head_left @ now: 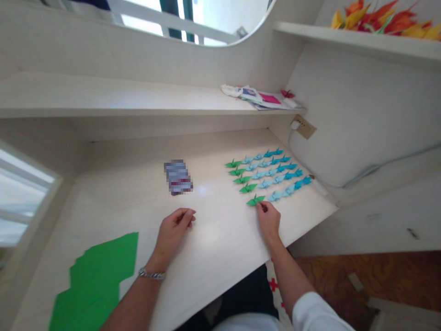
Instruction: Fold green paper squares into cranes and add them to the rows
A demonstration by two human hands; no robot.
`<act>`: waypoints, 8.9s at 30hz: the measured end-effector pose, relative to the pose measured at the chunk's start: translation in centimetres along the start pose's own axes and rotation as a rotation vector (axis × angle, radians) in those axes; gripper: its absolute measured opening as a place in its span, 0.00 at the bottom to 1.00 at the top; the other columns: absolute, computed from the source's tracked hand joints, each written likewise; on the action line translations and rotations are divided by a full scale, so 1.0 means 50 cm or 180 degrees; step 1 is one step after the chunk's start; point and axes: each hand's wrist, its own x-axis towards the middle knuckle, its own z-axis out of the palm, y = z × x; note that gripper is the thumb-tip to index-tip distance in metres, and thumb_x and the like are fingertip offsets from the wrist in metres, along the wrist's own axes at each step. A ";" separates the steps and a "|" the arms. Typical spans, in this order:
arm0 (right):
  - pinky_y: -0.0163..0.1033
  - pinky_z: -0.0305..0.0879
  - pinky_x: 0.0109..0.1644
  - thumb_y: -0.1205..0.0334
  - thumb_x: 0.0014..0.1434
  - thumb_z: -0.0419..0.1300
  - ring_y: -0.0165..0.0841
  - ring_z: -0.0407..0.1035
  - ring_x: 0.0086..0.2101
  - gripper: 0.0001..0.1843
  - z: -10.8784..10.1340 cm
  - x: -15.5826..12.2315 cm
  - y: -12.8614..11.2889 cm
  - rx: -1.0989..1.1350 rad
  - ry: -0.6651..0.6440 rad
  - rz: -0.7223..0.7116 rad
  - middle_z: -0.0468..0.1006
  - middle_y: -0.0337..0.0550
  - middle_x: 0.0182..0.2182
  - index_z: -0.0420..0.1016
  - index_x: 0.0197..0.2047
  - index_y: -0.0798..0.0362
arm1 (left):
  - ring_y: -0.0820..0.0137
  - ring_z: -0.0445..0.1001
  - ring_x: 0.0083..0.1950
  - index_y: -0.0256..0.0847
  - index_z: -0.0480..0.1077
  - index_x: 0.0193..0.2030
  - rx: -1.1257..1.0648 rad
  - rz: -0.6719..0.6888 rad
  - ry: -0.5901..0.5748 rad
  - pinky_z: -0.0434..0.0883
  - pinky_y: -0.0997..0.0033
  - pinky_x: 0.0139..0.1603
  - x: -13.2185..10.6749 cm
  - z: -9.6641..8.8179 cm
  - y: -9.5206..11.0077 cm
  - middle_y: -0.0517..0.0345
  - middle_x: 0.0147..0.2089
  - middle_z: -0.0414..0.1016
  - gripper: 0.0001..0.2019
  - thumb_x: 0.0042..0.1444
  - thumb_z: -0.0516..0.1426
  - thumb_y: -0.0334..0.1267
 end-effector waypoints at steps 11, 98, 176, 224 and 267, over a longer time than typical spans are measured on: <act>0.40 0.64 0.37 0.49 0.55 0.54 0.37 0.71 0.29 0.19 -0.006 -0.007 -0.004 0.0061 0.0157 0.0057 0.80 0.46 0.29 0.78 0.37 0.55 | 0.71 0.69 0.26 0.37 0.74 0.34 -0.0014 -0.0031 0.0025 0.64 0.74 0.28 0.000 0.002 -0.002 0.57 0.26 0.74 0.16 0.53 0.56 0.49; 0.36 0.56 0.32 0.52 0.60 0.51 0.34 0.70 0.33 0.15 0.181 -0.175 -0.254 -0.0307 -0.2350 -0.1890 0.78 0.41 0.33 0.77 0.36 0.47 | 0.52 0.59 0.60 0.47 0.76 0.43 0.3039 -0.0814 0.2154 0.54 0.48 0.53 -0.249 -0.194 -0.074 0.53 0.54 0.73 0.15 0.59 0.50 0.44; 0.35 0.59 0.43 0.58 0.61 0.51 0.32 0.68 0.39 0.13 0.190 -0.250 -0.297 -0.0167 -0.2940 -0.2267 0.75 0.42 0.39 0.75 0.43 0.47 | 0.59 0.70 0.40 0.34 0.70 0.36 0.3982 -0.0060 0.0015 0.66 0.63 0.41 -0.241 -0.181 -0.016 0.46 0.34 0.73 0.08 0.55 0.51 0.32; 0.34 0.61 0.23 0.50 0.52 0.55 0.33 0.69 0.22 0.17 0.176 -0.117 -0.207 0.1005 -0.2642 0.0158 0.77 0.41 0.23 0.75 0.35 0.55 | 0.67 0.73 0.33 0.38 0.73 0.33 0.1101 -0.0136 0.1202 0.67 0.69 0.34 -0.136 -0.094 -0.029 0.55 0.32 0.77 0.14 0.56 0.53 0.47; 0.43 0.64 0.44 0.46 0.48 0.64 0.43 0.62 0.49 0.31 0.064 -0.101 -0.191 -0.0891 -0.3005 -0.2323 0.63 0.47 0.52 0.67 0.56 0.39 | 0.60 0.64 0.59 0.46 0.74 0.47 0.2028 0.1261 -0.0336 0.61 0.55 0.59 -0.097 -0.045 -0.044 0.54 0.53 0.74 0.14 0.56 0.55 0.44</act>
